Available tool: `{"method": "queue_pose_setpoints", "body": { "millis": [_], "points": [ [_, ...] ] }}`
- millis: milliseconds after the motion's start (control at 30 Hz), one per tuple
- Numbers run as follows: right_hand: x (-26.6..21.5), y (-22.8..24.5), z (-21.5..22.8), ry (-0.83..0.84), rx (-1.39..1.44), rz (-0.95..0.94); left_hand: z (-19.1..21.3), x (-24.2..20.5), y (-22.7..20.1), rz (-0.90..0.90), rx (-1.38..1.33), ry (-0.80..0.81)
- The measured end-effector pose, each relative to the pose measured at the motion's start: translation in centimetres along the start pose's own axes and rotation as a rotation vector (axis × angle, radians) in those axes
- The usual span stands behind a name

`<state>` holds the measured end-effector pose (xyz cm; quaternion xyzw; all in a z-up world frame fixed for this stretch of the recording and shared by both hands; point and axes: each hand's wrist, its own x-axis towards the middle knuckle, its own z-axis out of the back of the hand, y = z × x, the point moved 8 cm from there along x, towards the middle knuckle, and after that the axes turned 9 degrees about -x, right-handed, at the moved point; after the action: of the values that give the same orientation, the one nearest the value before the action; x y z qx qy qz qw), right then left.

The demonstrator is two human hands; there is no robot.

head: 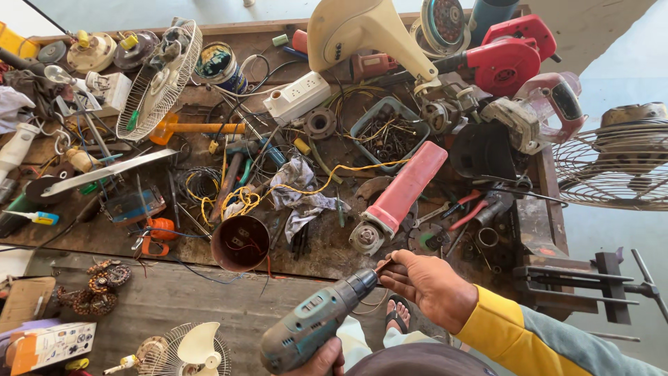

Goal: The person uses a screwdriver to open the casing of a red angle grinder, then plugs it into a power strip and tests it. They then use a cordless drill to work on the grinder's chuck area before unplugging the tool.

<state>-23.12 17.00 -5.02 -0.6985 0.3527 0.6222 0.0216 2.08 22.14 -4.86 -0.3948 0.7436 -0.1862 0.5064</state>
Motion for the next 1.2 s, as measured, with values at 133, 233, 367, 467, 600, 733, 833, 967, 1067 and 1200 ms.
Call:
{"method": "queue_pose_setpoints", "body": {
  "millis": [133,233,367,467,600,733,833,967,1067,1200],
  "points": [
    [0.8,0.5,0.0,0.006,0.017,0.016,-1.1,0.5,-0.3,-0.012,-0.029,0.032],
    [1.7,0.6,0.0,0.02,0.032,0.014,-2.1,0.9,0.3,-0.014,-0.132,0.045],
    [3.0,0.3,0.0,0.01,-0.004,-0.003,-3.1,0.6,2.2,0.042,-0.281,-0.007],
    [3.8,0.3,0.2,-0.014,-0.04,-0.019,-4.3,0.3,2.8,0.011,-0.38,-0.034],
    [4.7,0.5,0.0,-0.014,-0.078,-0.017,-5.1,0.1,3.5,0.081,-0.454,-0.11],
    [5.1,0.4,0.2,-0.04,-0.087,-0.044,-5.3,-0.3,4.4,0.09,-0.533,-0.17],
    [5.2,0.5,0.4,-0.051,-0.088,-0.057,-4.9,-0.2,5.0,0.091,-0.536,-0.22],
    [6.1,0.7,0.8,-0.043,-0.069,-0.049,-6.0,0.8,4.6,0.036,-0.567,-0.05],
    [7.1,0.4,1.8,-0.019,-0.121,-0.074,-5.8,1.0,5.2,0.072,-0.586,-0.107],
    [8.2,3.3,5.3,-0.108,-0.164,-0.043,-5.5,0.7,5.7,0.138,-0.63,-0.187]
  ]
}}
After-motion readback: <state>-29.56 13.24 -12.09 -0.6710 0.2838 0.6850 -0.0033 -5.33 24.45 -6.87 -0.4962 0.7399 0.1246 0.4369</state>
